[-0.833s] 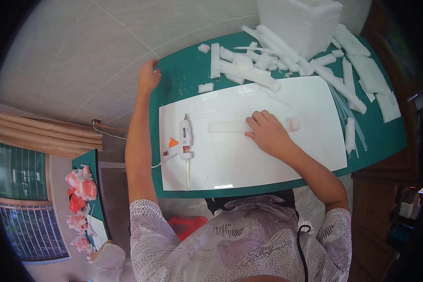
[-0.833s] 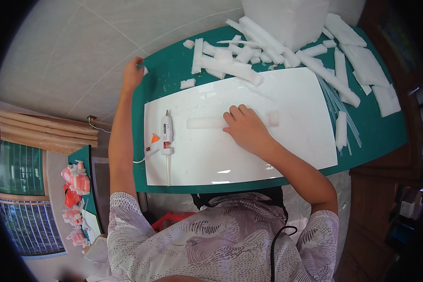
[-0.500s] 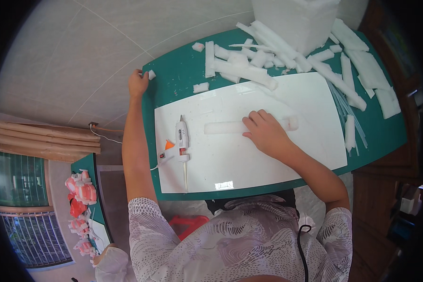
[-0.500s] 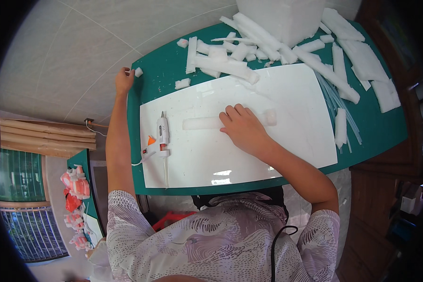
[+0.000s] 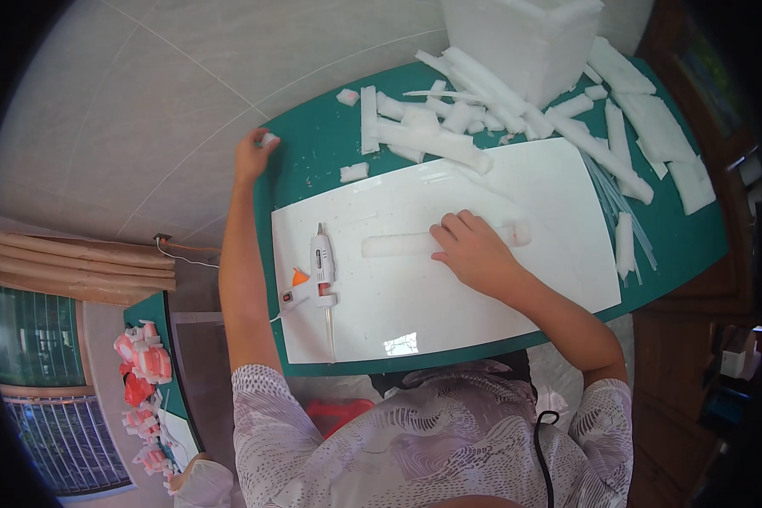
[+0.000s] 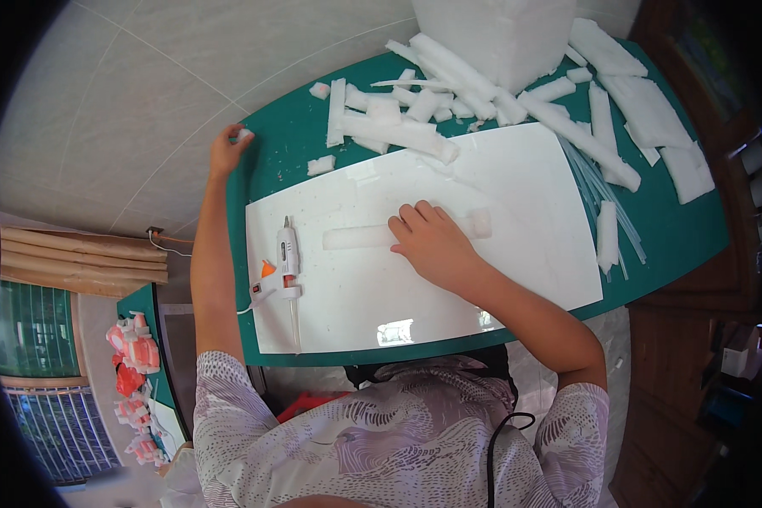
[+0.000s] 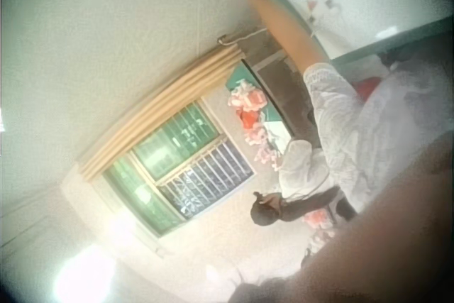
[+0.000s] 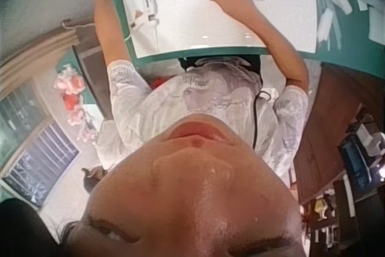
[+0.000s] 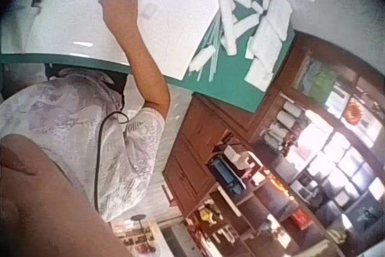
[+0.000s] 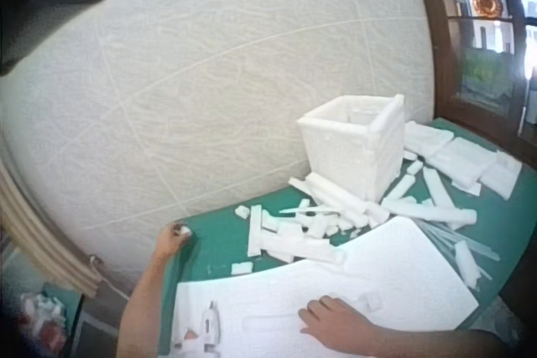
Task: Using a hot glue gun to assemble rectangular foam pieces into a frame structure.
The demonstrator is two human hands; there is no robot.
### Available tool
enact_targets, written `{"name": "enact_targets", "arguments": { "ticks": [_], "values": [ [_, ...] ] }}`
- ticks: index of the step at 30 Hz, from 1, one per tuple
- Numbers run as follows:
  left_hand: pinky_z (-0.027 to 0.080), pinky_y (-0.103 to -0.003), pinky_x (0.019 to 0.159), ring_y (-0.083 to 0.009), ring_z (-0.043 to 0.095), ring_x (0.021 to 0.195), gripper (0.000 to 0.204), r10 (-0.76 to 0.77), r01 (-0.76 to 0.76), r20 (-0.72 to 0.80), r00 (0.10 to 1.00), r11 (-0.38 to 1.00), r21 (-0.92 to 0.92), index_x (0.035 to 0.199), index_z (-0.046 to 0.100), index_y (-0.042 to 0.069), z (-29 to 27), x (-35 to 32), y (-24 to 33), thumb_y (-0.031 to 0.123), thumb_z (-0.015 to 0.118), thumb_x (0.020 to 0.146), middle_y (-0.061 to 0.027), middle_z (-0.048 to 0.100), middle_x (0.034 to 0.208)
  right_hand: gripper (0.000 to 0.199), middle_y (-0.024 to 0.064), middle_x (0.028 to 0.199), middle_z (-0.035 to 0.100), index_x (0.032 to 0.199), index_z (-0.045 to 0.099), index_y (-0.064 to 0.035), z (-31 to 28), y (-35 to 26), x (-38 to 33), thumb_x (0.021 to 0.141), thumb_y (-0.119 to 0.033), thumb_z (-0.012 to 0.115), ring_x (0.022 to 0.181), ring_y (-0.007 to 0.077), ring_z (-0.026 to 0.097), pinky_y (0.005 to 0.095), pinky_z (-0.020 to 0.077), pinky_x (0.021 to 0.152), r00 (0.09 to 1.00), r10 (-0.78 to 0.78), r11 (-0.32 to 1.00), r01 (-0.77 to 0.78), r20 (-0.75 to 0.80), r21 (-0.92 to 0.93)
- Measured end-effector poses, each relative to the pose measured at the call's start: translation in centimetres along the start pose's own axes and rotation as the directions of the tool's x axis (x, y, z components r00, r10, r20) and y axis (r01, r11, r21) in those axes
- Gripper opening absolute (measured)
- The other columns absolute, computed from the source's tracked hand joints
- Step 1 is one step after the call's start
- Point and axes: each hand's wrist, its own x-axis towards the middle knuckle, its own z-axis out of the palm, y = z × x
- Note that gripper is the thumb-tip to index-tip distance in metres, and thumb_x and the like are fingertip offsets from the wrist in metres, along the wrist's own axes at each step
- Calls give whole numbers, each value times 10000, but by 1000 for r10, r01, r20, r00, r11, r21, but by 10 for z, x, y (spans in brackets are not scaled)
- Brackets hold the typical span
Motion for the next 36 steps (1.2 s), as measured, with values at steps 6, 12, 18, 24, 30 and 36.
{"name": "enact_targets", "arguments": {
  "ticks": [6, 12, 18, 24, 30, 36],
  "values": [
    [515, -295, 783, -168, 651, 904, 406, 62, -28, 57, 996, 884, -466, 1198, 603, 18, -42, -43, 77, 134, 736, 832, -96, 643, 1080, 339, 92, 1003, 523, 1059, 572, -39, -5, -2, 0, 815, -240, 696, 961, 252, 506, 356, 441, 845, 999, 1, 999, 0, 40, -39],
    [512, -295, 841, -160, 633, 956, 394, 137, 14, 155, 978, 703, -711, 1218, 577, 6, -59, -93, 129, 36, 699, 844, -99, 628, 1092, 328, 94, 989, 526, 1039, 577, -35, -4, -1, -2, 811, -235, 702, 941, 256, 506, 345, 445, 829, 1000, -27, 999, 27, 10, -34],
    [498, -301, 891, -161, 619, 1005, 377, 222, -9, 194, 955, 680, -733, 1202, 560, -6, -65, -143, 159, 14, 689, 849, -93, 636, 1097, 341, 125, 1007, 537, 1085, 589, -10, -8, -2, 1, 812, -182, 700, 953, 292, 510, 365, 439, 856, 999, -7, 1000, 7, 38, 5],
    [471, -308, 953, -172, 620, 1045, 370, 306, -22, 280, 910, 709, -705, 1156, 563, 6, -48, -187, 175, 30, 713, 818, -105, 641, 1127, 335, 123, 1006, 537, 1083, 591, -20, -5, -1, 3, 814, -184, 704, 947, 289, 511, 365, 438, 853, 999, -11, 1000, 11, 39, 13],
    [433, -338, 1014, -202, 602, 1094, 414, 277, 33, 379, 883, 768, -639, 1139, 543, 21, -43, -206, 186, -23, 722, 767, -120, 633, 1148, 307, 113, 992, 541, 1035, 581, -34, -3, 1, 0, 835, -235, 700, 926, 263, 511, 347, 439, 837, 999, -35, 999, 36, 9, -27],
    [427, -328, 1022, -197, 605, 1091, 405, 216, 73, 424, 880, 819, -570, 1129, 548, 28, -39, -211, 185, -4, 724, 766, -113, 640, 1139, 300, 111, 991, 542, 1035, 583, -33, -4, 0, 0, 840, -232, 696, 927, 262, 511, 349, 440, 840, 999, -45, 999, 45, -1, -14]
  ]
}}
